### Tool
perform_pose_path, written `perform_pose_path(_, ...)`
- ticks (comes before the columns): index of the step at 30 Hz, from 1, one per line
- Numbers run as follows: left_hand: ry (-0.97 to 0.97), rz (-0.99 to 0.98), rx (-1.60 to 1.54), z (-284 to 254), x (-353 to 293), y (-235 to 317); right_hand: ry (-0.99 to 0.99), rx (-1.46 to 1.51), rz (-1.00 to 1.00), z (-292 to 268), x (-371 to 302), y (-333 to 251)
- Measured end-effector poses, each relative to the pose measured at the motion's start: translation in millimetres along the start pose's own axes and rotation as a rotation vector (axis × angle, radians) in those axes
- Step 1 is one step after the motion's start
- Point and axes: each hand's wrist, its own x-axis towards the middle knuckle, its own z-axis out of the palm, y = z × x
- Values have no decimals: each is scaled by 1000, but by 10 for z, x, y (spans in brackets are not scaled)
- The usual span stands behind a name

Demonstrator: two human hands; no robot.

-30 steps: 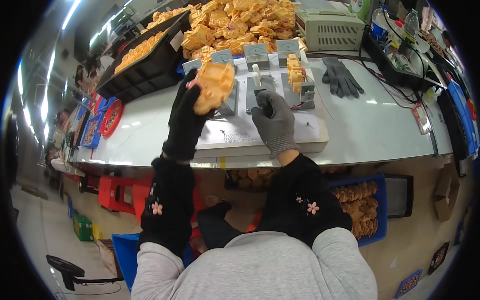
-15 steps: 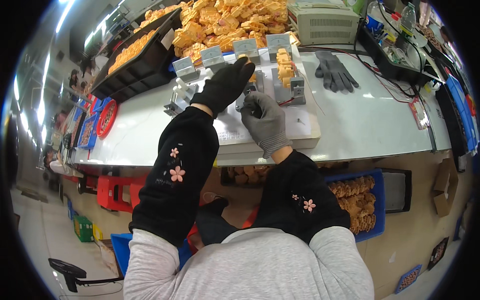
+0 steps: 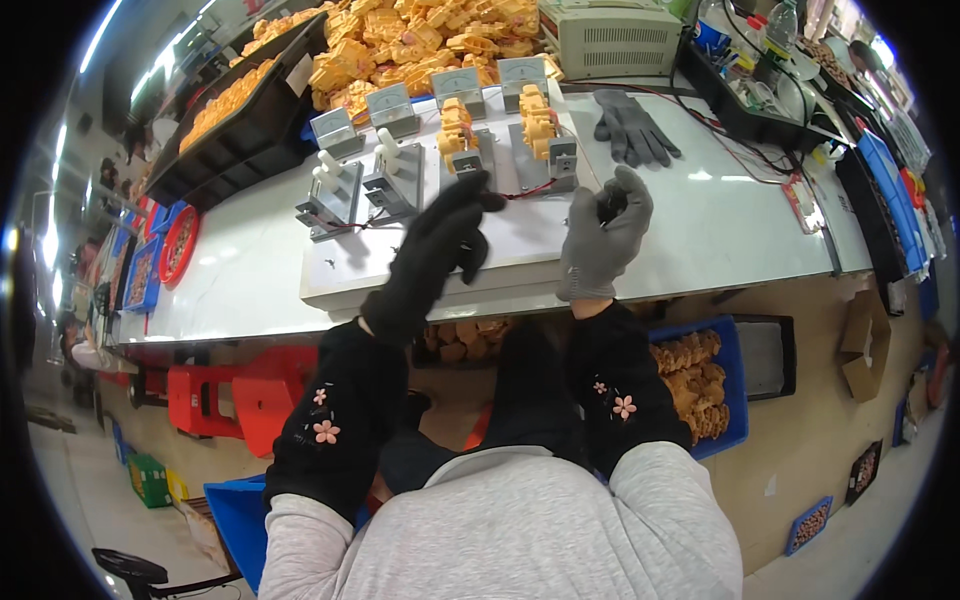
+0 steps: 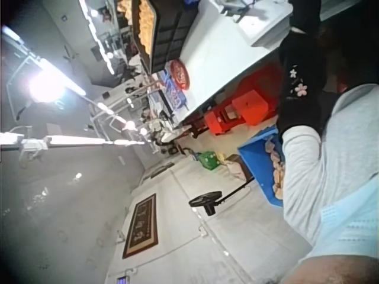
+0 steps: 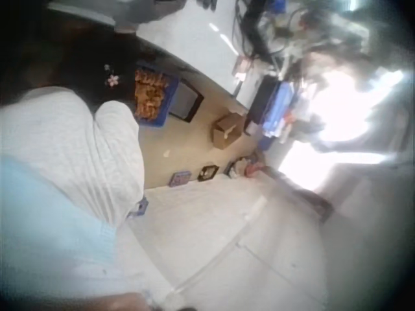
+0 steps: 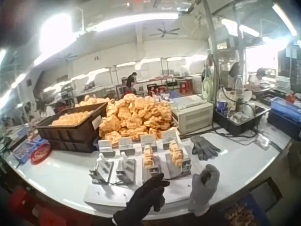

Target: Assembling small orange plastic components by picking them from a bin and inserting them into a four-slotted fixture.

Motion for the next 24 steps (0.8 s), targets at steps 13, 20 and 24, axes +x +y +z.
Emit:
perform_pose_path(13, -55, 41, -195, 144, 888, -716, -142, -64, 233, -66, 15, 130)
perform_pose_path(20, 131, -27, -81, 434, 370, -322, -128, -43, 218, -61, 26, 86)
perform_pose_path(24, 262, 325, 6, 186, 193, -340, -145, -54, 221, -67, 4, 90)
